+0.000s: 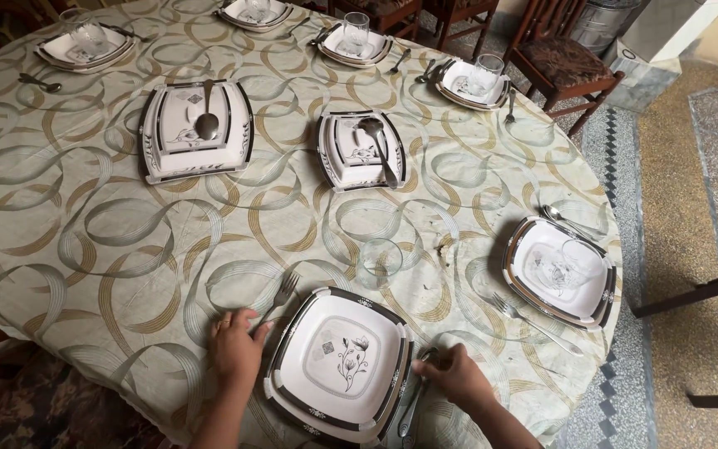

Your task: Setting a dining table with plates, glasses, and cutlery.

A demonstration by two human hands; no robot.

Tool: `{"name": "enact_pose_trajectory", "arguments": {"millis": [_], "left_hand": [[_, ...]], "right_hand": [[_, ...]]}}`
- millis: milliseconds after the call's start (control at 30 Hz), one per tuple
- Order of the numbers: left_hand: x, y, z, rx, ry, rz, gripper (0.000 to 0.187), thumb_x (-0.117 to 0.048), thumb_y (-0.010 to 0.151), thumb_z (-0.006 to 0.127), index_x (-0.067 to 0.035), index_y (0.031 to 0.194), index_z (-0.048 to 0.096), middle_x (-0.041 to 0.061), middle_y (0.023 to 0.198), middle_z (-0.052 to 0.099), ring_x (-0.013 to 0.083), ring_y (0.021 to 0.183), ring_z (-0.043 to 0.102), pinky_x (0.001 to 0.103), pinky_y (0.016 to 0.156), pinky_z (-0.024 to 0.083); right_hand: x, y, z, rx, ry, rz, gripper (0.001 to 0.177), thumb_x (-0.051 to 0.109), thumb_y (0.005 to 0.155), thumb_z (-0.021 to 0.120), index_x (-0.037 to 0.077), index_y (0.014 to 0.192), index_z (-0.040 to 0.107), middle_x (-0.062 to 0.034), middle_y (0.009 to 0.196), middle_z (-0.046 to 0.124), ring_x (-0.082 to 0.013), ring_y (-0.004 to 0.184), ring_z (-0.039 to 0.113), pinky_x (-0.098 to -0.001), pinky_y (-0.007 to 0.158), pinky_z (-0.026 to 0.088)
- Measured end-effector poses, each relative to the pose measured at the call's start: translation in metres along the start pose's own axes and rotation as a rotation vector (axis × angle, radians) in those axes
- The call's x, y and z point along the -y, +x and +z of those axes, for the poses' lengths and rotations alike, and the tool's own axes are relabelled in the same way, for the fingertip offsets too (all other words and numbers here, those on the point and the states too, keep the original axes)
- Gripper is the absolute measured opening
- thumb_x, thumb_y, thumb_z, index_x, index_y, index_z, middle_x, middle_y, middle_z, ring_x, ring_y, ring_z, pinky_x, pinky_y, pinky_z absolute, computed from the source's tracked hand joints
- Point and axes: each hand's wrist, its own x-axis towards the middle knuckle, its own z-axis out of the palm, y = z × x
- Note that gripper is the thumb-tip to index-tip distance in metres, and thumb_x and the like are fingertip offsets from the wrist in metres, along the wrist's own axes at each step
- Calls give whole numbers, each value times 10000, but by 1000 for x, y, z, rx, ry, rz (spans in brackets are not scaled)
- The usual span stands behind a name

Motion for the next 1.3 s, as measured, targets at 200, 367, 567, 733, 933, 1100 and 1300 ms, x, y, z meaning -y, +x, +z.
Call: {"name": "enact_pose_trajectory", "arguments": {"millis": [200, 367, 567, 733, 933, 1100, 1300], "left_hand": [[10, 16, 22, 179, 124, -30, 283, -383, 878, 734, -129, 992, 683, 52, 1080, 711, 292, 1042, 637, 432, 901, 505], [4, 20, 0, 395, 121, -72, 297, -405, 929, 680, -124, 1023, 668, 62, 1111, 694, 283, 1069, 644, 431, 902, 521], [14, -8, 12, 150, 217, 88, 257, -370, 965, 590, -120, 992, 647, 87, 1140, 670, 321, 1151, 611, 449, 1011, 470], [25, -8, 20, 140, 283, 161, 291, -381, 993, 539, -104, 1021, 626, 120, 1214, 661, 347, 1229, 589, 470, 1102, 422], [6, -13, 5, 116, 259, 126, 304, -396, 987, 527, -113, 1026, 630, 108, 1227, 666, 346, 1226, 590, 456, 1075, 439], [20, -10, 12, 41, 174, 109, 313, -412, 978, 544, -117, 968, 646, 122, 1152, 696, 342, 1131, 623, 458, 999, 480], [19, -19, -7, 149, -357, -28, 282, -350, 1016, 601, -78, 1022, 673, 110, 932, 724, 288, 829, 698, 415, 750, 562]], "right_hand": [[-4, 1, -2, 27, -253, -224, 766, 492, 634, 945, 86, 1163, 569, -62, 832, 725, -173, 740, 701, -336, 711, 563], [-4, 3, -3, 88, -97, -182, 621, 398, 624, 959, 47, 1021, 634, -63, 797, 705, -178, 695, 684, -356, 660, 576], [2, -5, 0, 52, -36, -77, 527, 334, 678, 962, 30, 998, 673, -72, 828, 731, -160, 715, 693, -318, 676, 561], [3, -5, 2, 51, 97, 16, 432, 191, 753, 877, 38, 1106, 679, -84, 917, 761, -158, 753, 717, -319, 710, 589], [-21, 6, 9, 8, 327, -33, 380, 136, 792, 822, 37, 1137, 698, -86, 917, 776, -163, 749, 698, -323, 719, 562], [-20, 2, 12, -16, 247, -61, 342, 203, 832, 792, 6, 1102, 719, -82, 869, 773, -164, 722, 679, -329, 695, 538], [-27, 12, 12, -31, 167, -124, 398, 256, 808, 815, 24, 1104, 687, -83, 839, 760, -173, 708, 701, -332, 677, 555]]}}
